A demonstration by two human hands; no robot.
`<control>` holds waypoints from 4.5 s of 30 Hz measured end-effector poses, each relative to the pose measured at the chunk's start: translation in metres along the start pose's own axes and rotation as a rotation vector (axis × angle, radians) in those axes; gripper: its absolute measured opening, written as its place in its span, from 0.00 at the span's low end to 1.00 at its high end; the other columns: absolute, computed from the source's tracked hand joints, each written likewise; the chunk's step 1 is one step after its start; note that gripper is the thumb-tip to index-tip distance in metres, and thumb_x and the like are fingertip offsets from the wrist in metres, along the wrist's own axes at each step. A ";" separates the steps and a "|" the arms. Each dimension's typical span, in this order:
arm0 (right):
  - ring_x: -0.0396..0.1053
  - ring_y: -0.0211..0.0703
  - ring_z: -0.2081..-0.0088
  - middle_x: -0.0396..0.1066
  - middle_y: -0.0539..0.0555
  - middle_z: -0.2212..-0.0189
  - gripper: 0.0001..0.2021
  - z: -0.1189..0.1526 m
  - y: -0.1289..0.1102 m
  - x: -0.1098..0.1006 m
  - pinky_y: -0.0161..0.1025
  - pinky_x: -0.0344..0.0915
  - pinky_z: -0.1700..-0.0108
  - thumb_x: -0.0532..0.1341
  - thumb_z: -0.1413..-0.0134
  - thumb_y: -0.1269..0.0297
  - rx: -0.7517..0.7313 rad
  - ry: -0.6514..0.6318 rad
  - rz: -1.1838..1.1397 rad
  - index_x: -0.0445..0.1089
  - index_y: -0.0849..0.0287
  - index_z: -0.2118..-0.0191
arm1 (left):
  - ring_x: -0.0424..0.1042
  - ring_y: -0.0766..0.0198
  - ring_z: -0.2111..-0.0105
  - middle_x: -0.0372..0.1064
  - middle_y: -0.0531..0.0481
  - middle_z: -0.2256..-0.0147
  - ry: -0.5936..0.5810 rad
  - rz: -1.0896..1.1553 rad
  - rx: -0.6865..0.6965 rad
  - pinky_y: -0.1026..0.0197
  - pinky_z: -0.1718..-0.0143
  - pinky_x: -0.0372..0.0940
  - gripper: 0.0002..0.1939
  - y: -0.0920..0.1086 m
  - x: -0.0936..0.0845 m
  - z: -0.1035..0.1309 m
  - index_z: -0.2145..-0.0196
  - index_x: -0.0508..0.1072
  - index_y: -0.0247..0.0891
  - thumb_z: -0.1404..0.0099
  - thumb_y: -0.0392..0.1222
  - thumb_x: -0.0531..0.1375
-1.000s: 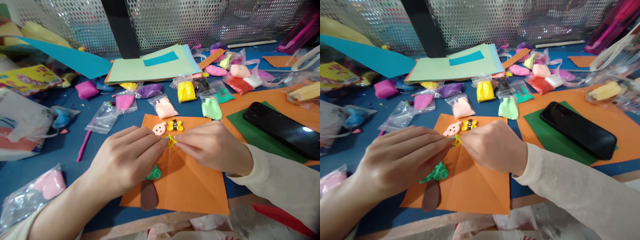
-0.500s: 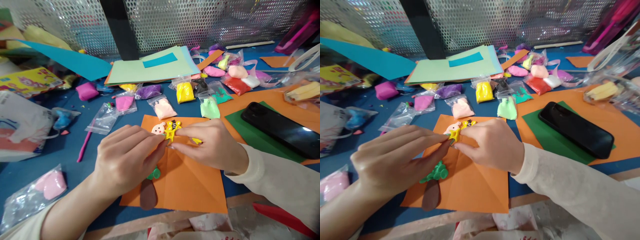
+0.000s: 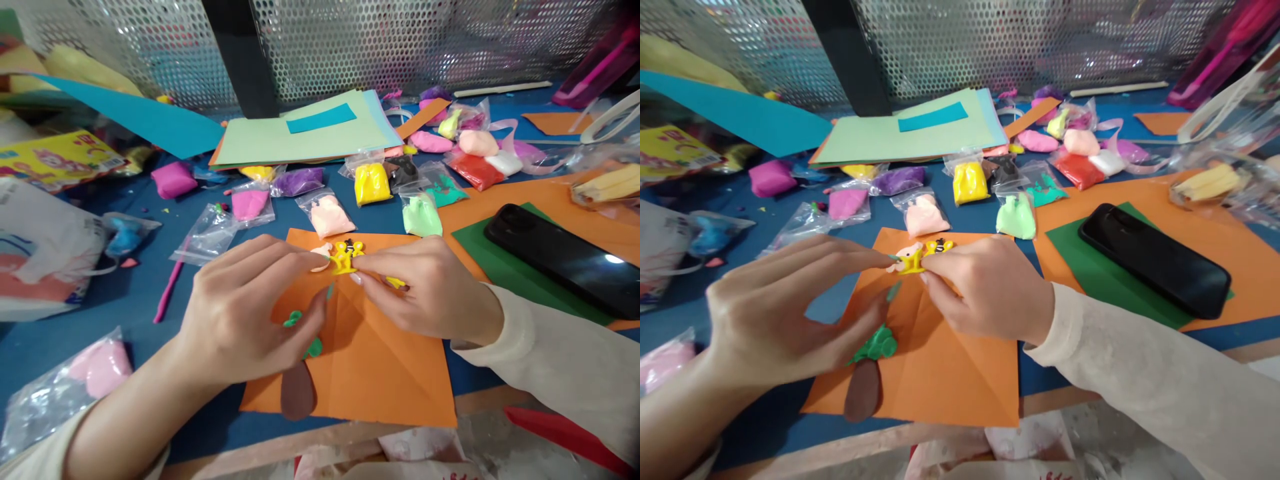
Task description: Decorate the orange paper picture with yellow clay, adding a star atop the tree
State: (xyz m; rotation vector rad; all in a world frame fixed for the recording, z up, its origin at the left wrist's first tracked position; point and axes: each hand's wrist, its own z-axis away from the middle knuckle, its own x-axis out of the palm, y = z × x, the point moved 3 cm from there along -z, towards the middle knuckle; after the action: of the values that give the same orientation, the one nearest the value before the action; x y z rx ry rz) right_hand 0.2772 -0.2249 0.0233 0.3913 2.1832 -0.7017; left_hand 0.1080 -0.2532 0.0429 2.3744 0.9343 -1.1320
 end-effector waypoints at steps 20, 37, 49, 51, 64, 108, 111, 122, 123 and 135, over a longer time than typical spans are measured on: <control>0.66 0.33 0.79 0.74 0.49 0.76 0.06 -0.003 0.000 -0.006 0.32 0.56 0.76 0.57 0.46 0.68 0.081 0.064 0.045 0.71 0.63 0.69 | 0.70 0.66 0.76 0.71 0.52 0.76 -0.010 -0.056 0.062 0.64 0.77 0.65 0.03 -0.003 0.003 0.000 0.69 0.71 0.34 0.41 0.34 0.63; 0.54 0.28 0.84 0.61 0.45 0.85 0.05 -0.003 0.001 -0.001 0.30 0.51 0.79 0.59 0.53 0.73 0.104 0.018 -0.119 0.73 0.67 0.70 | 0.70 0.62 0.68 0.73 0.45 0.68 0.019 -0.013 0.142 0.60 0.69 0.69 0.07 -0.003 0.008 0.003 0.63 0.73 0.29 0.41 0.29 0.62; 0.54 0.27 0.81 0.63 0.46 0.82 0.08 -0.009 0.009 0.000 0.28 0.54 0.78 0.62 0.47 0.66 0.292 -0.037 -0.509 0.74 0.67 0.69 | 0.73 0.67 0.63 0.73 0.49 0.66 0.043 0.142 -0.042 0.66 0.62 0.71 0.08 0.000 0.003 0.001 0.60 0.70 0.34 0.38 0.30 0.57; 0.56 0.27 0.81 0.65 0.46 0.81 0.06 -0.008 0.008 0.001 0.27 0.55 0.77 0.63 0.48 0.68 0.235 0.006 -0.473 0.74 0.67 0.69 | 0.73 0.66 0.63 0.73 0.47 0.64 0.025 0.172 -0.110 0.65 0.62 0.71 0.08 0.000 0.003 0.000 0.58 0.68 0.34 0.37 0.33 0.56; 0.61 0.28 0.82 0.72 0.51 0.80 0.06 -0.006 0.007 -0.002 0.28 0.56 0.79 0.63 0.48 0.70 0.103 0.025 -0.417 0.77 0.68 0.69 | 0.73 0.64 0.63 0.73 0.48 0.63 0.060 0.306 0.038 0.59 0.63 0.72 0.09 -0.007 0.003 0.000 0.63 0.72 0.38 0.40 0.28 0.61; 0.46 0.25 0.88 0.52 0.40 0.89 0.10 -0.007 0.021 0.009 0.29 0.43 0.87 0.65 0.51 0.62 0.780 0.006 -1.093 0.75 0.65 0.66 | 0.70 0.64 0.73 0.72 0.51 0.74 0.173 0.022 0.180 0.60 0.73 0.70 0.07 -0.009 0.001 -0.002 0.69 0.72 0.36 0.44 0.30 0.65; 0.47 0.26 0.86 0.52 0.41 0.89 0.09 -0.007 0.011 0.011 0.30 0.46 0.85 0.65 0.50 0.63 0.648 -0.055 -1.020 0.77 0.64 0.66 | 0.70 0.66 0.75 0.71 0.50 0.75 0.133 0.038 0.199 0.63 0.74 0.69 0.05 -0.001 0.004 -0.003 0.70 0.72 0.34 0.44 0.31 0.65; 0.59 0.30 0.77 0.66 0.48 0.79 0.07 -0.008 0.012 0.009 0.31 0.54 0.78 0.66 0.55 0.67 0.485 -0.101 -0.804 0.77 0.64 0.68 | 0.73 0.62 0.67 0.74 0.46 0.67 0.180 0.021 0.145 0.59 0.68 0.69 0.12 -0.004 0.007 0.000 0.60 0.69 0.35 0.42 0.33 0.64; 0.59 0.31 0.77 0.66 0.47 0.79 0.07 -0.008 0.012 0.009 0.31 0.54 0.77 0.66 0.56 0.66 0.480 -0.105 -0.797 0.76 0.64 0.69 | 0.73 0.62 0.67 0.74 0.47 0.67 0.144 0.043 0.162 0.58 0.68 0.69 0.10 -0.004 0.009 0.000 0.60 0.70 0.36 0.41 0.32 0.62; 0.66 0.34 0.74 0.73 0.50 0.76 0.05 -0.014 0.012 -0.002 0.31 0.59 0.74 0.63 0.50 0.70 0.407 -0.121 -0.661 0.75 0.63 0.74 | 0.69 0.65 0.73 0.71 0.51 0.73 0.117 0.055 0.131 0.60 0.73 0.67 0.08 -0.011 0.008 0.001 0.65 0.71 0.37 0.42 0.29 0.60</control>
State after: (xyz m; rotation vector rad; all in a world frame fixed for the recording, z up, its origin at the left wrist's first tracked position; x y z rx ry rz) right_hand 0.2755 -0.2069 0.0278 -0.1925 2.0395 -1.4972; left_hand 0.1033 -0.2425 0.0360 2.5789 0.8501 -1.0741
